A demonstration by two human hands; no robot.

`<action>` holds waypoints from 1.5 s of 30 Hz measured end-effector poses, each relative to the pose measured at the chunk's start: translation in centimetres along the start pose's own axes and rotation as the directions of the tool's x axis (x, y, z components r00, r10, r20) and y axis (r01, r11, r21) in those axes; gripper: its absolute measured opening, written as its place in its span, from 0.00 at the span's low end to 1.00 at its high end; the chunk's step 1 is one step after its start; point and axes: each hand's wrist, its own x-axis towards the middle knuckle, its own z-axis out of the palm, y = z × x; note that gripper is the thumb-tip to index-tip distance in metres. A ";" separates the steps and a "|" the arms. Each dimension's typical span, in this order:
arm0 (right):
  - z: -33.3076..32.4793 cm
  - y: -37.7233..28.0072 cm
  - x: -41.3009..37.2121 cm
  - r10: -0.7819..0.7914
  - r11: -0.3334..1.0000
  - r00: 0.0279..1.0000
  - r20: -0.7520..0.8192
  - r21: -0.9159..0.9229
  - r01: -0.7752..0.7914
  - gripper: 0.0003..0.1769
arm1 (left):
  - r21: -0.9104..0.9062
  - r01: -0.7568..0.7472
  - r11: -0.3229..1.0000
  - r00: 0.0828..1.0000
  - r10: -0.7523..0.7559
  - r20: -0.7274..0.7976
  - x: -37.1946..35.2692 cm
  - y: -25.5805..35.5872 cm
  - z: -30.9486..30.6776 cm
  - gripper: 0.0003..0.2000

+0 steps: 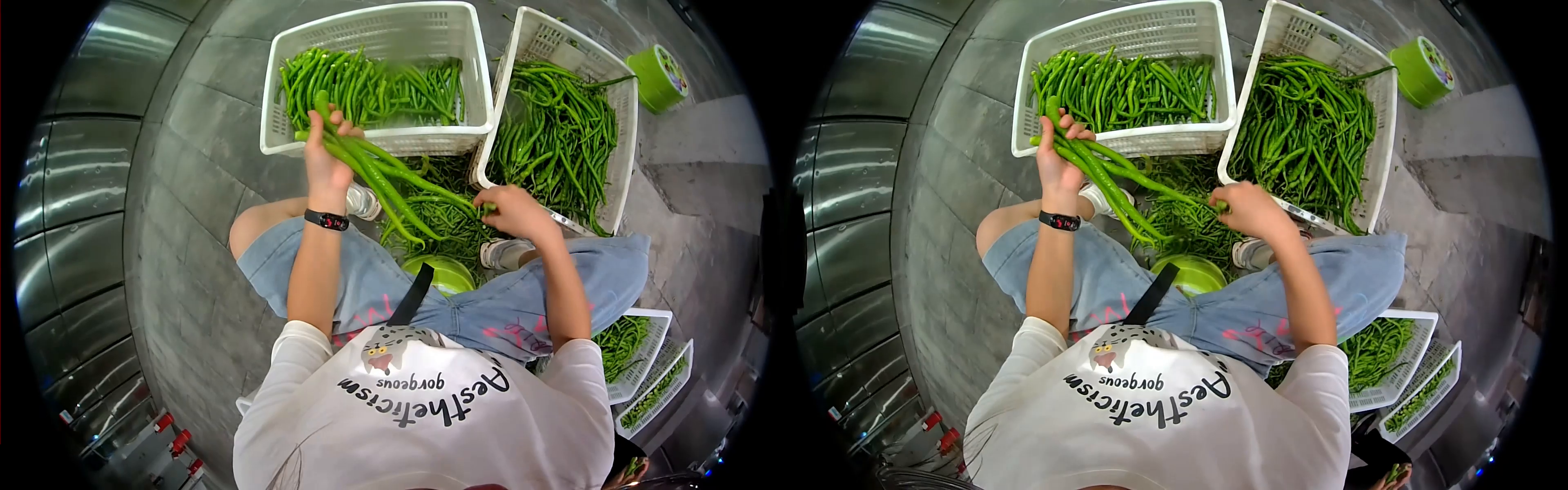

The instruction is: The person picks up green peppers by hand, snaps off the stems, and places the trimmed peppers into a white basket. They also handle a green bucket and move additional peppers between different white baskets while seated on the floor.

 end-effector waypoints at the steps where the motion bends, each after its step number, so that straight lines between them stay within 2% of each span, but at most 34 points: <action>1: 0.9 -0.1 0.1 0.016 0.999 0.999 0.052 -0.051 -0.014 0.25 | 0.002 -0.008 1.000 1.000 0.008 0.015 -0.1 0.1 0.2 0.15; 4: 2.2 -0.7 -0.7 0.003 1.000 1.000 -0.030 -0.024 -0.004 0.27 | 0.045 -0.019 0.999 0.998 0.016 0.058 -0.7 0.0 1.0 0.15; 5: 2.7 0.0 -0.3 -0.121 0.993 0.981 -0.149 -0.016 0.120 0.20 | 0.078 -0.016 0.997 0.997 0.010 0.074 -0.9 -0.2 1.3 0.15; 8: 0.3 -1.5 1.4 0.059 0.925 0.985 -0.161 0.379 0.006 0.15 | 0.210 -0.003 0.978 0.988 -0.030 0.153 -1.6 -0.9 2.0 0.15; 9: 0.3 -1.6 1.9 0.179 0.743 0.983 -0.040 0.661 -0.108 0.22 | 0.259 0.000 0.966 0.982 -0.049 0.182 -1.9 -1.3 2.2 0.15; 13: 2.3 -2.5 3.8 0.050 0.556 0.979 0.197 0.809 -0.191 0.24 | 0.386 -0.047 0.921 0.963 -0.061 0.262 -3.2 -3.1 3.4 0.15; 16: 3.6 -3.3 4.3 -0.069 0.548 0.952 0.300 0.809 -0.215 0.19 | 0.399 -0.047 0.916 0.955 -0.077 0.288 -3.6 -3.2 3.8 0.15; 19: 4.1 -3.4 4.4 -0.083 0.426 0.953 0.291 0.875 -0.230 0.15 | 0.350 -0.048 0.935 0.954 -0.060 0.293 -3.4 -2.7 3.7 0.16; 23: 3.7 -3.5 4.0 -0.052 0.357 0.994 0.096 0.932 -0.071 0.13 | 0.182 -0.002 0.983 0.988 -0.027 0.154 -2.7 -2.0 2.9 0.16; 26: 4.3 -3.1 4.2 -0.096 0.448 0.990 -0.106 0.883 0.138 0.14 | 0.039 0.033 0.999 0.996 -0.036 0.078 -2.2 -2.0 2.3 0.16; 29: 5.7 -2.4 4.7 -0.091 0.286 0.971 -0.221 0.928 0.238 0.14 | -0.011 0.031 0.999 0.997 -0.031 0.074 -1.9 -2.0 2.1 0.15; 33: 5.2 -2.9 5.1 0.060 0.155 0.949 -0.311 0.942 0.299 0.13 | -0.061 0.031 0.998 1.000 -0.031 -0.005 -1.4 -2.3 0.8 0.14; 36: 5.9 -2.2 5.6 -0.010 0.065 0.940 -0.342 0.937 0.342 0.12 | -0.067 0.029 0.997 0.998 -0.033 -0.057 -1.3 -2.3 0.4 0.14; 39: 6.7 -2.4 5.6 0.134 -0.014 0.918 -0.373 0.926 0.378 0.11 | -0.066 0.010 0.998 0.994 -0.017 -0.111 -1.3 -2.2 0.3 0.14; 42: 4.3 -0.7 4.9 0.325 -0.152 0.869 -0.372 0.887 0.437 0.09 | -0.066 -0.042 0.997 0.982 0.029 -0.184 -0.8 -1.1 -0.8 0.14; 44: 3.0 0.8 4.5 0.351 -0.107 0.858 -0.374 0.895 0.434 0.07 | -0.020 -0.103 0.995 0.971 0.096 -0.218 -0.4 -0.1 -1.7 0.13; 45: 2.3 1.5 4.1 0.215 -0.010 0.886 -0.411 0.906 0.423 0.06 | -0.008 -0.107 0.994 0.967 0.102 -0.233 -0.3 0.1 -1.7 0.13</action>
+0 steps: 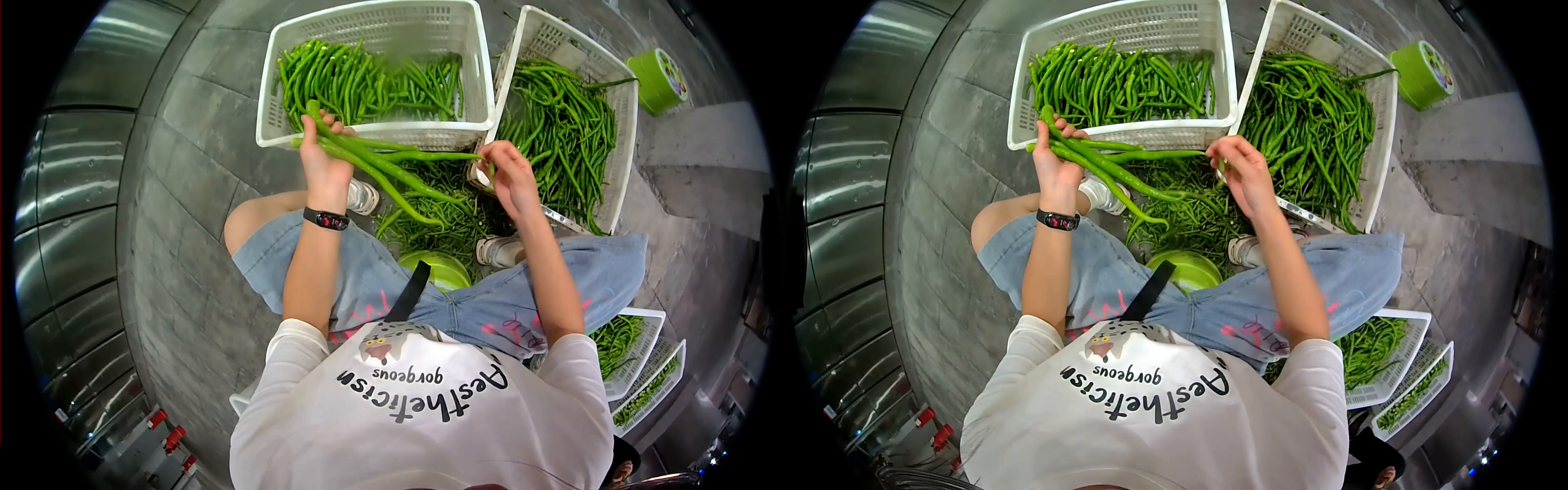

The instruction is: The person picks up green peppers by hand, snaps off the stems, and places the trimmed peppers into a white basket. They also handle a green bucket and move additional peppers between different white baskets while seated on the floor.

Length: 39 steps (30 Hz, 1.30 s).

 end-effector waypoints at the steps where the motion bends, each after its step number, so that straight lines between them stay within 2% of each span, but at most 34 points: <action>1: -0.1 -1.0 -0.1 0.151 0.943 0.988 0.036 -0.307 -0.132 0.06 | 0.030 -0.011 0.999 1.000 0.011 -0.007 -0.1 0.0 0.2 0.12; 3: 0.5 -2.6 -0.5 0.386 0.763 0.878 0.283 -0.633 -0.132 0.11 | 0.086 -0.034 0.996 0.999 0.036 -0.020 -0.5 -0.3 0.8 0.10; 4: 0.8 -2.6 -0.7 0.438 0.589 0.856 0.274 -0.807 -0.043 0.14 | 0.167 -0.064 0.984 0.997 0.072 -0.039 -0.9 -0.6 1.2 0.09; 5: 0.9 -2.4 -0.9 0.424 0.398 0.862 0.278 -0.912 0.099 0.15 | 0.248 -0.093 0.964 0.992 0.110 -0.055 -1.3 -1.0 1.7 0.08; 6: 1.0 -2.2 -1.1 0.411 0.251 0.887 0.210 -0.962 0.111 0.14 | 0.327 -0.120 0.937 0.986 0.150 -0.067 -1.7 -1.3 2.3 0.08; 7: 1.1 -2.1 -1.2 0.385 0.097 0.912 0.146 -0.988 0.117 0.13 | 0.466 -0.223 0.856 0.971 0.240 0.023 -2.1 -1.7 2.6 0.09; 8: 1.2 -2.3 -1.4 0.409 0.137 0.910 0.063 -0.991 0.008 0.16 | 0.582 -0.324 0.746 0.942 0.313 0.124 -2.6 -2.1 3.0 0.09; 9: 1.8 -2.7 -1.6 0.515 0.302 0.856 0.037 -0.943 -0.140 0.20 | 0.671 -0.420 0.611 0.901 0.368 0.229 -3.2 -2.4 3.4 0.11; 10: 2.6 -3.2 -1.8 0.617 0.430 0.786 0.034 -0.851 -0.301 0.23 | 0.777 -0.474 0.414 0.866 0.380 0.326 -4.8 -2.6 4.7 0.12; 11: 3.4 -3.6 -2.1 0.707 0.515 0.705 0.053 -0.722 -0.462 0.27 | 0.781 -0.609 0.136 0.764 0.367 0.531 -4.9 -3.0 3.5 0.13; 12: 4.4 -3.6 -2.4 0.760 0.565 0.645 0.082 -0.575 -0.592 0.30 | 0.734 -0.678 0.044 0.712 0.289 0.640 -6.5 -3.2 4.5 0.12; 13: 5.5 -3.3 -2.8 0.802 0.577 0.585 0.121 -0.408 -0.707 0.33 | 0.618 -0.786 -0.009 0.605 0.188 0.773 -7.0 -3.5 4.5 0.15; 14: 6.5 -2.5 -3.2 0.805 0.593 0.548 0.229 -0.258 -0.763 0.34 | 0.457 -0.886 -0.077 0.452 0.073 0.889 -7.5 -3.7 4.8 0.16; 15: 7.1 -1.2 -3.6 0.786 0.578 0.519 0.335 -0.103 -0.810 0.36 | 0.286 -0.958 -0.012 0.286 0.001 0.958 -8.0 -4.7 4.8 0.14; 16: 6.9 1.2 -4.5 0.759 0.614 0.596 0.262 0.017 -0.789 0.37 | 0.164 -0.986 -0.038 0.168 -0.117 0.979 -9.1 -5.3 5.3 0.13; 17: 6.0 4.1 -5.5 0.727 0.650 0.663 0.179 0.132 -0.749 0.39 | 0.109 -0.993 -0.038 0.115 -0.258 0.959 -10.4 -5.9 5.6 0.10; 18: 6.5 3.5 -5.1 0.723 0.621 0.649 0.238 0.188 -0.761 0.38 | 0.030 -0.999 0.011 0.026 -0.297 0.954 -11.5 -6.6 5.3 0.09; 19: 6.9 2.9 -4.6 0.715 0.586 0.633 0.296 0.240 -0.774 0.39 | 0.030 -0.998 -0.052 0.045 -0.319 0.947 -12.5 -7.7 4.6 0.09; 20: 7.3 2.2 -4.2 0.706 0.545 0.615 0.352 0.286 -0.789 0.41 | -0.029 -0.997 -0.068 0.000 -0.396 0.918 -12.5 -8.0 3.7 0.10; 21: 7.7 1.6 -3.9 0.626 0.572 0.661 0.415 0.331 -0.750 0.41 | -0.089 -0.993 -0.081 -0.041 -0.472 0.880 -12.4 -7.8 3.6 0.11; 23: 7.7 1.6 -3.0 0.582 0.601 0.735 0.350 0.425 -0.678 0.32 | -0.065 -0.981 -0.184 0.034 -0.490 0.871 -12.5 -7.2 3.6 0.15; 24: 8.0 0.6 -1.7 0.623 0.651 0.740 0.255 0.356 -0.671 0.30 | -0.055 -0.971 -0.235 0.071 -0.497 0.865 -12.4 -6.8 3.7 0.18; 25: 7.5 0.2 0.1 0.585 0.696 0.762 0.277 0.311 -0.647 0.28 | -0.008 -0.956 -0.294 0.135 -0.461 0.877 -12.1 -6.3 4.0 0.20; 27: 8.1 -2.1 2.8 0.574 0.771 0.813 0.098 0.271 -0.577 0.28 | 0.086 -0.911 -0.402 0.253 -0.383 0.888 -11.4 -5.0 4.5 0.26; 29: 9.0 -3.7 7.0 0.434 0.895 0.900 0.051 0.090 -0.437 0.24 | 0.151 -0.827 -0.541 0.408 -0.394 0.824 -10.8 -3.5 4.5 0.35; 31: 9.8 -4.8 11.6 0.215 0.926 0.974 -0.068 -0.301 -0.226 0.21 | 0.274 -0.812 -0.515 0.510 -0.399 0.762 -10.1 -2.2 4.5 0.37; 33: 9.8 -4.6 16.8 0.067 0.826 0.987 -0.146 -0.547 -0.137 0.16 | 0.294 -0.777 -0.557 0.579 -0.448 0.681 -9.6 -1.3 4.4 0.36; 36: 8.4 -2.2 23.2 -0.056 0.601 0.991 -0.117 -0.797 -0.060 0.14 | 0.333 -0.781 -0.528 0.593 -0.460 0.661 -9.4 -1.7 3.4 0.34; 37: 6.2 -0.6 25.4 -0.046 0.438 0.985 -0.166 -0.890 -0.129 0.23 | 0.300 -0.786 -0.541 0.578 -0.468 0.669 -9.3 -2.2 3.0 0.34; 38: 0.4 2.2 29.2 -0.066 0.138 0.994 -0.087 -0.987 -0.077 0.40 | 0.341 -0.803 -0.489 0.577 -0.494 0.651 -9.5 -2.3 2.9 0.34; 39: 0.1 4.2 28.7 -0.147 -0.096 0.964 -0.220 -0.967 -0.235 0.55 | 0.381 -0.816 -0.434 0.572 -0.521 0.633 -9.7 -2.3 2.9 0.34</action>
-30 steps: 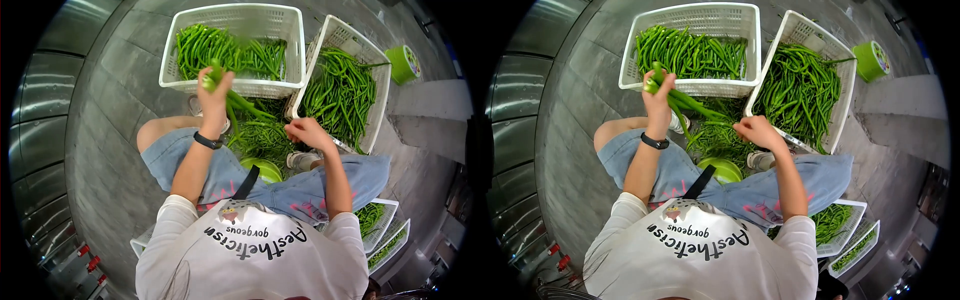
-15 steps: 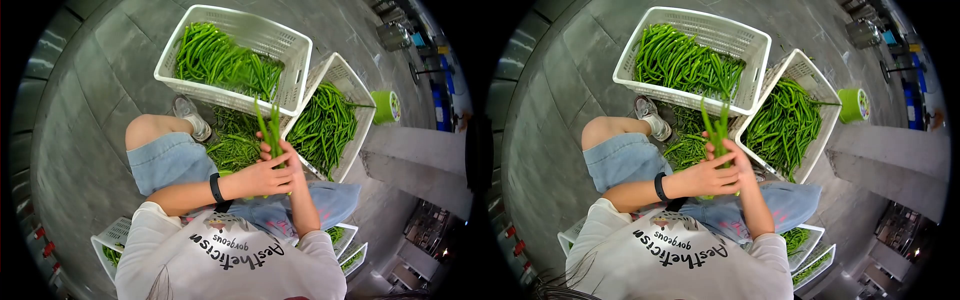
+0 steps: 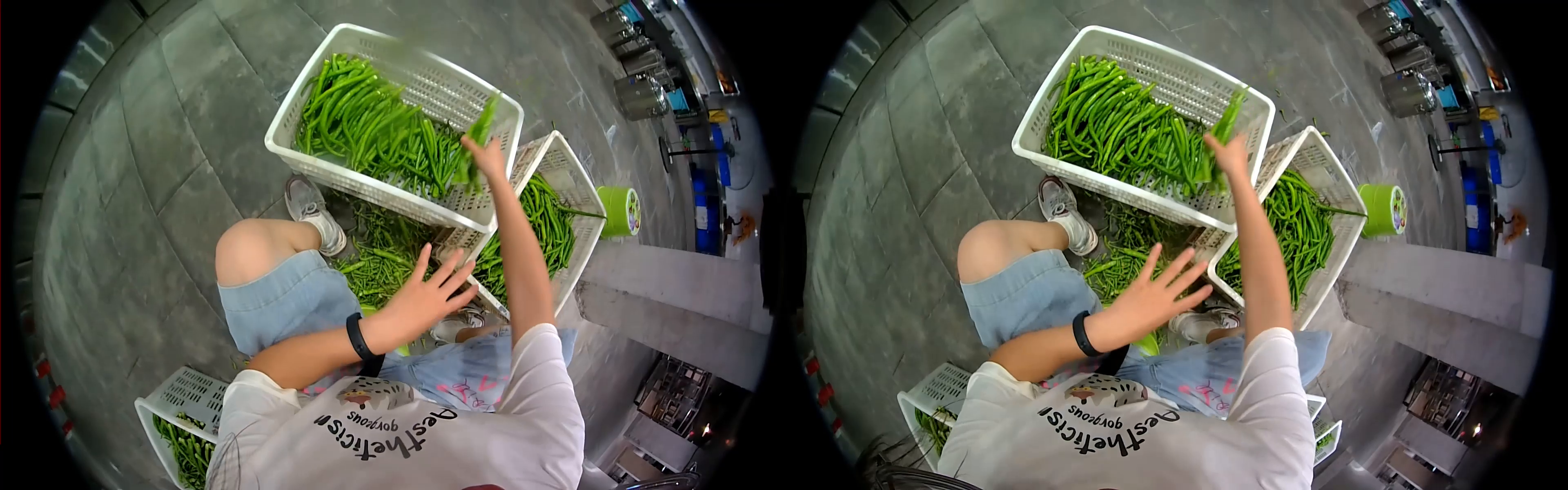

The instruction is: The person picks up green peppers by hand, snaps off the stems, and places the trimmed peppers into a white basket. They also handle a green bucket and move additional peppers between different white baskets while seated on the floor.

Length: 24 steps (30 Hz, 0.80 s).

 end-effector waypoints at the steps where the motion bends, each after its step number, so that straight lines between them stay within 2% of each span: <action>1: 1.2 0.8 -0.8 -0.004 0.993 1.000 -0.001 -0.118 0.004 0.58 | -0.006 -0.020 1.000 1.000 0.020 -0.012 0.0 0.1 0.6 0.35; 2: 2.7 3.0 -0.6 0.002 0.992 1.000 0.024 -0.128 0.001 0.58 | -0.043 -0.027 0.999 0.999 0.028 0.019 0.1 0.2 0.8 0.34; 3: 3.6 3.9 -1.0 0.082 0.990 0.996 0.042 -0.121 -0.077 0.50 | -0.024 -0.028 0.999 0.999 0.029 0.026 0.2 0.2 1.0 0.33; 6: 4.8 8.6 -1.8 -0.042 0.970 0.976 0.212 0.243 -0.011 0.36 | 0.042 -0.007 0.999 0.995 0.003 0.098 -0.1 0.3 1.5 0.31; 7: 1.6 6.3 -4.9 -0.090 0.909 0.979 0.183 0.416 0.006 0.23 | 0.064 0.003 0.998 0.992 -0.011 0.125 -0.1 0.5 1.7 0.30; 8: -0.4 6.6 -6.3 -0.090 0.817 0.984 0.151 0.577 -0.014 0.17 | 0.083 -0.006 0.997 0.989 -0.007 0.149 -0.2 0.5 2.0 0.28; 9: -3.1 6.7 -7.8 -0.066 0.777 0.991 0.117 0.629 -0.022 0.14 | 0.087 0.006 0.996 0.986 -0.021 0.168 -0.4 0.7 2.5 0.26; 11: -7.8 8.8 -9.9 -0.005 0.724 1.000 0.001 0.689 0.002 0.10 | 0.087 0.022 0.996 0.971 -0.043 0.235 -0.8 1.0 3.5 0.25; 12: -9.9 9.8 -11.1 0.077 0.754 0.996 -0.051 0.656 -0.024 0.09 | 0.085 0.028 0.996 0.958 -0.051 0.282 -0.8 1.1 3.8 0.24; 14: -11.0 16.0 -11.7 0.215 0.783 0.964 -0.157 0.617 -0.074 0.09 | 0.080 0.025 0.996 0.937 -0.051 0.345 -1.0 1.5 4.4 0.23; 16: -9.5 23.2 -12.4 0.307 0.853 0.946 -0.104 0.470 -0.225 0.11 | 0.081 0.016 0.997 0.929 -0.045 0.369 -1.1 1.6 4.9 0.24; 17: -8.4 25.4 -13.0 0.382 0.849 0.923 0.040 0.380 -0.368 0.17 | 0.083 0.009 0.996 0.925 -0.040 0.378 -1.0 1.6 5.1 0.25; 18: -5.1 30.5 -12.1 0.477 0.821 0.856 0.199 0.248 -0.515 0.15 | 0.085 0.003 0.996 0.921 -0.036 0.388 -1.0 1.7 5.3 0.26; 19: -5.4 26.4 -14.0 0.525 0.847 0.825 0.210 -0.039 -0.530 0.24 | 0.078 0.003 0.997 0.917 -0.034 0.398 -0.9 1.7 5.6 0.27; 20: -3.8 26.2 -14.3 0.572 0.819 0.764 0.297 -0.160 -0.551 0.33 | 0.073 0.005 0.997 0.911 -0.034 0.411 -0.9 1.7 5.8 0.29; 21: -2.3 24.3 -15.1 0.628 0.777 0.744 0.230 -0.120 -0.618 0.43 | 0.089 -0.006 0.996 0.929 -0.028 0.370 -1.0 1.6 6.2 0.30; 22: -0.1 24.4 -15.5 0.654 0.756 0.745 0.134 -0.080 -0.650 0.57 | 0.082 -0.003 0.997 0.924 -0.029 0.382 -0.9 1.5 6.6 0.31; 24: 2.9 25.2 -14.5 0.764 0.644 0.638 0.096 -0.050 -0.763 0.66 | 0.086 0.004 0.996 0.913 -0.038 0.407 -0.4 1.0 7.0 0.31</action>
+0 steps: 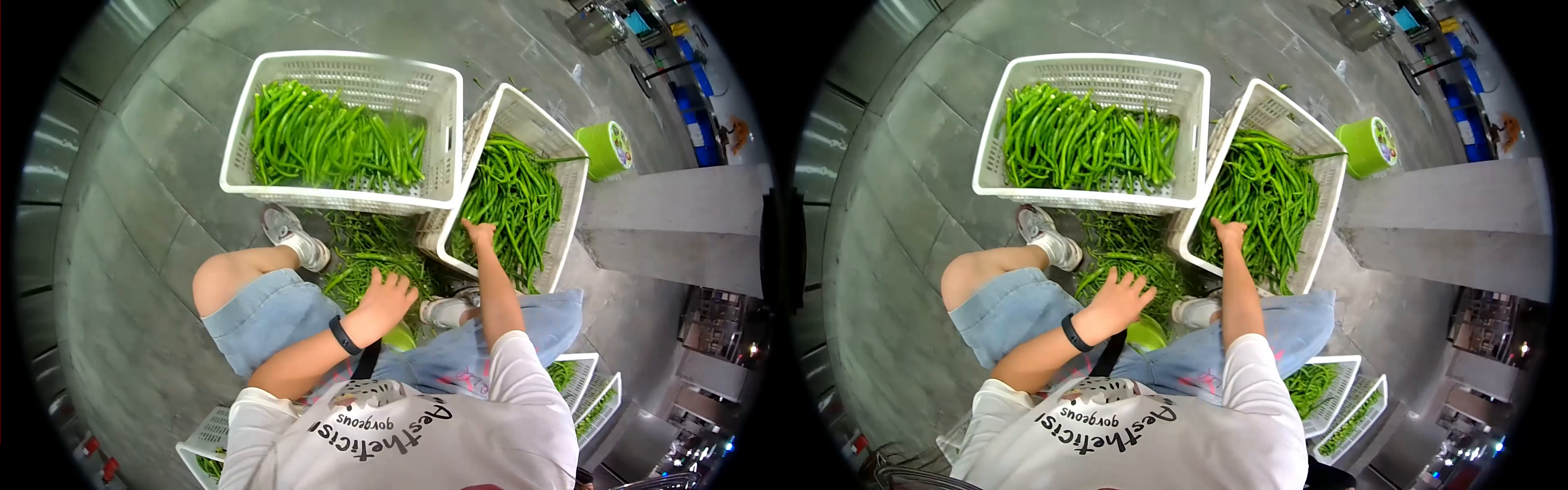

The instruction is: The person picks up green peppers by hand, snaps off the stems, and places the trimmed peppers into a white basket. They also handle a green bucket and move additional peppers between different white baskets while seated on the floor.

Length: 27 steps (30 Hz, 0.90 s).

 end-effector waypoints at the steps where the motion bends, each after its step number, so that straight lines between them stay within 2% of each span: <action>1: -0.1 -0.8 -1.5 0.065 0.997 0.993 -0.094 0.038 -0.062 0.59 | 0.005 0.005 1.000 1.000 -0.005 0.016 0.3 -0.2 0.0 0.31; 3: -1.7 -1.0 -2.0 0.103 0.994 0.987 -0.126 0.042 -0.099 0.53 | 0.017 0.007 1.000 0.998 -0.008 0.059 0.9 -0.7 0.0 0.30; 4: -2.6 -1.0 -2.0 0.052 0.998 0.994 -0.098 0.022 -0.050 0.41 | 0.017 0.004 1.000 0.997 -0.006 0.080 1.1 -1.1 0.3 0.29; 5: -3.4 -0.6 -2.1 -0.004 0.999 0.996 -0.091 0.041 0.008 0.29 | 0.026 -0.002 1.000 1.000 0.003 -0.024 1.2 -1.4 1.3 0.18; 6: -3.3 -0.1 -1.7 -0.019 0.998 0.979 -0.202 0.050 0.029 0.24 | 0.057 0.006 0.998 1.000 -0.005 -0.028 1.5 -1.7 1.5 0.19; 7: -2.6 1.3 1.6 0.027 0.961 0.996 -0.086 0.276 -0.002 0.19 | 0.086 0.014 0.996 0.999 -0.011 -0.032 1.9 -1.8 1.5 0.19; 8: -2.0 2.6 4.2 0.049 0.875 0.998 0.040 0.480 -0.062 0.14 | 0.111 0.019 0.994 0.999 -0.015 -0.034 2.2 -1.8 1.7 0.19; 9: -3.5 2.6 2.5 -0.036 0.526 0.952 0.303 0.816 -0.240 0.09 | 0.137 0.027 0.990 0.999 -0.023 -0.031 2.5 -2.0 1.9 0.20; 10: -5.2 2.4 1.1 -0.126 0.360 0.894 0.431 0.859 -0.364 0.07 | 0.106 0.030 0.994 1.000 -0.031 0.001 2.6 -1.9 1.3 0.22; 12: -8.3 2.5 0.4 -0.257 0.277 0.813 0.523 0.845 -0.457 0.08 | 0.040 0.031 0.999 0.997 -0.033 0.074 2.8 -1.6 -0.7 0.25; 14: -12.3 1.0 -4.0 -0.336 0.027 0.746 0.575 0.798 -0.603 0.08 | 0.009 0.044 0.999 0.998 -0.044 0.040 2.8 -1.4 -1.8 0.26; 16: -16.1 -0.5 -10.6 -0.434 0.045 0.767 0.474 0.861 -0.506 0.09 | 0.005 -0.006 1.000 0.974 0.007 -0.228 3.0 -1.4 -2.4 0.24; 19: -18.5 -0.4 -18.5 -0.586 0.171 0.721 0.370 0.926 -0.336 0.11 | -0.026 -0.079 0.997 0.823 0.051 -0.566 3.7 -0.8 -5.4 0.24; 21: -18.2 -0.2 -22.7 -0.679 0.281 0.644 0.354 0.935 -0.218 0.12 | -0.062 -0.136 0.989 0.749 0.062 -0.659 3.6 -0.2 -6.9 0.25; 24: -16.7 -0.7 -27.8 -0.794 0.369 0.439 0.421 0.907 -0.204 0.09 | -0.057 -0.239 0.969 0.630 0.110 -0.769 3.3 0.2 -7.9 0.25; 26: -15.8 -1.0 -29.9 -0.818 0.488 0.298 0.492 0.868 -0.095 0.06 | -0.044 -0.270 0.962 0.602 0.133 -0.787 2.6 0.9 -8.5 0.24; 27: -15.5 -1.3 -30.9 -0.841 0.468 0.246 0.482 0.876 -0.116 0.08 | -0.048 -0.277 0.960 0.601 0.134 -0.788 2.4 0.5 -8.2 0.22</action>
